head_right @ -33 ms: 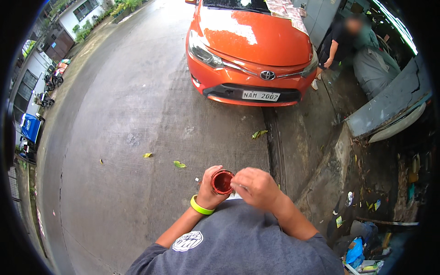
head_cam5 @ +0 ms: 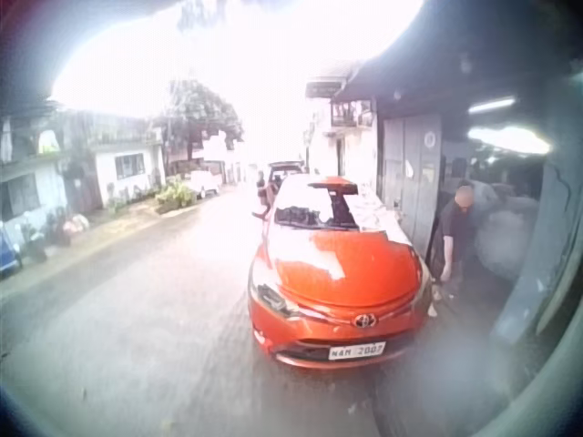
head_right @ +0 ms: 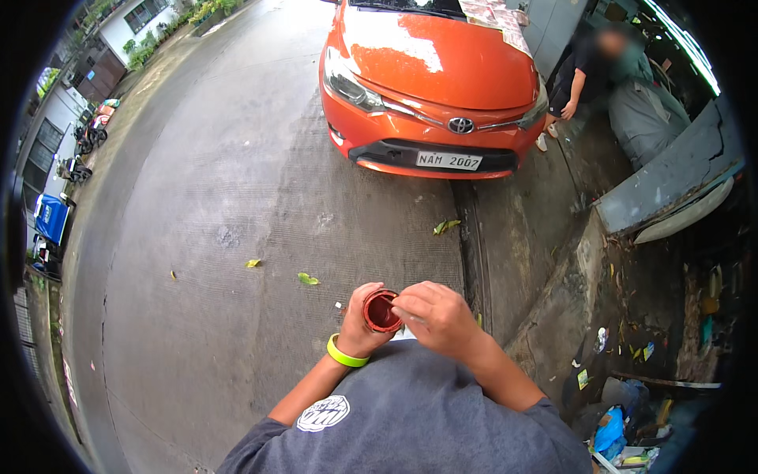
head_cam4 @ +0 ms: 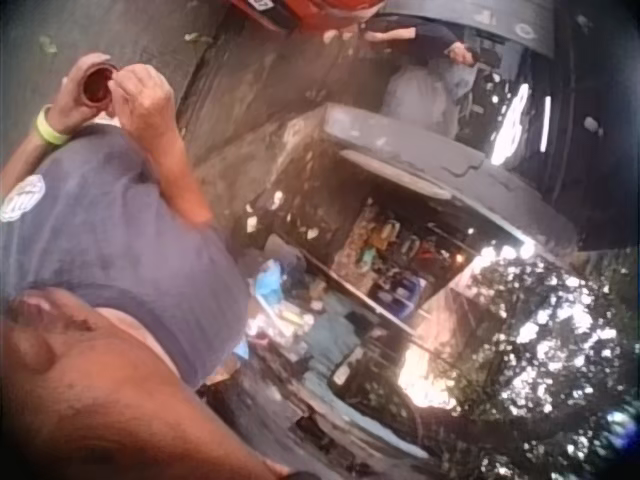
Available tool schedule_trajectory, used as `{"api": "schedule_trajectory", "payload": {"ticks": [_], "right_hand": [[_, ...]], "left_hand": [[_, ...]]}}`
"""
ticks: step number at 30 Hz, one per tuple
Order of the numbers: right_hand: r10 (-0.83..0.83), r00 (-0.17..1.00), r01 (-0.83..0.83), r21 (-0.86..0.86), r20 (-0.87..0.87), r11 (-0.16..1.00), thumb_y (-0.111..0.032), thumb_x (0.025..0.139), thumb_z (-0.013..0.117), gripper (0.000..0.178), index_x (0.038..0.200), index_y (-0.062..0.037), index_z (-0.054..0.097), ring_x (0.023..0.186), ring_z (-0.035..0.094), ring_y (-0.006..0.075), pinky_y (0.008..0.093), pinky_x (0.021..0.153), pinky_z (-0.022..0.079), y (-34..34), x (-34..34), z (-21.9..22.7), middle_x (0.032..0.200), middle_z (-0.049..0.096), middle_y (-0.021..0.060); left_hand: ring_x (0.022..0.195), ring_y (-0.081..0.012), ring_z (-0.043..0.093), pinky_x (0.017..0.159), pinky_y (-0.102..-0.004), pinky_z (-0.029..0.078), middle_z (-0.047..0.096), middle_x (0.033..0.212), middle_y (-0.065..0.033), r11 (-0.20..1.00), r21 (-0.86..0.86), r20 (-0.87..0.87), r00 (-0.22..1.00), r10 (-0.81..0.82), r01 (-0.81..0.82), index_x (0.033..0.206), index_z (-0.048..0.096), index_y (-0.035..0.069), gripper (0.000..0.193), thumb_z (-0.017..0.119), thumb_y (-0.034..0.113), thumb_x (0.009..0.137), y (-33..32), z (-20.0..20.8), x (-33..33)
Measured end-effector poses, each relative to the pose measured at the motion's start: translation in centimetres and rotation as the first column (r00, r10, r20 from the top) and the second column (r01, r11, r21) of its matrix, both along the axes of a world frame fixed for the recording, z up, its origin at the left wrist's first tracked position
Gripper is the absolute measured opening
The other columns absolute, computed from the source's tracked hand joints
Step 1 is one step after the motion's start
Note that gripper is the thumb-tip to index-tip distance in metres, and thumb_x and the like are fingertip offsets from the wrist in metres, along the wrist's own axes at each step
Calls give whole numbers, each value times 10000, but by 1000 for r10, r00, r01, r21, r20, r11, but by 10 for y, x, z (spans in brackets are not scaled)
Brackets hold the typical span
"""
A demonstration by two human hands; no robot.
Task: The person uses a small brush to apply red paint to the front bumper and side of a red car. The car is partially covered with newspaper and tape to protect other areas. The person repeatedly dips the brush into a small container of paint and applies it to specific spots on the vehicle's body.
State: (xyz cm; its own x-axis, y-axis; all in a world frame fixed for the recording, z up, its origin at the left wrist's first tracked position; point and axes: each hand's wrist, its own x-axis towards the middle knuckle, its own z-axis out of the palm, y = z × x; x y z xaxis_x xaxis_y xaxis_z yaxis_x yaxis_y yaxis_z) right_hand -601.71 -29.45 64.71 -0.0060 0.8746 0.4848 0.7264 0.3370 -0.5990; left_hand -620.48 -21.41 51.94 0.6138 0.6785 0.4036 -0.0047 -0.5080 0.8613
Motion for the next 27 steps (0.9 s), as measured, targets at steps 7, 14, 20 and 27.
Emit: {"api": "schedule_trajectory", "payload": {"ticks": [7, 14, 20, 27], "right_hand": [[47, 999, -44, -98, 23, 994, -78, 854, 792, 165, 998, -48, 716, 906, 734, 304, 408, 789, 590, 2, -4, 2, 982, 734, 112], [43, 999, -42, -143, 7, 989, -64, 841, 818, 161, 977, -50, 734, 836, 735, 307, 414, 748, 593, -5, -2, -1, 938, 750, 106], [67, 996, -74, -138, -56, 988, -104, 858, 797, 171, 1006, -52, 730, 899, 726, 299, 418, 787, 581, -22, 0, -11, 983, 740, 103], [-51, 997, 47, -78, -61, 996, -68, 854, 807, 131, 952, -42, 725, 859, 731, 299, 408, 754, 581, -48, 36, -5, 966, 743, 101]], "left_hand": [[1334, -391, 550, 1141, -460, 457, 567, 1393, -197, 998, -48, 9, 999, -31, 32, 1441, 477, 15, 914, 943, 82, 658, 3, -7, -7], [1326, -400, 564, 1122, -465, 480, 577, 1388, -205, 997, -39, -3, 998, -63, 62, 1450, 469, 24, 907, 939, 100, 677, 4, -11, -3], [1341, -349, 548, 1141, -448, 459, 547, 1415, -180, 977, -106, -35, 981, -191, 187, 1452, 464, 37, 906, 948, 97, 690, 1, -15, 13], [1344, -355, 551, 1140, -447, 462, 550, 1423, -187, 943, -103, -42, 946, -321, 315, 1464, 461, 37, 923, 954, 105, 687, -8, -12, 52]]}}
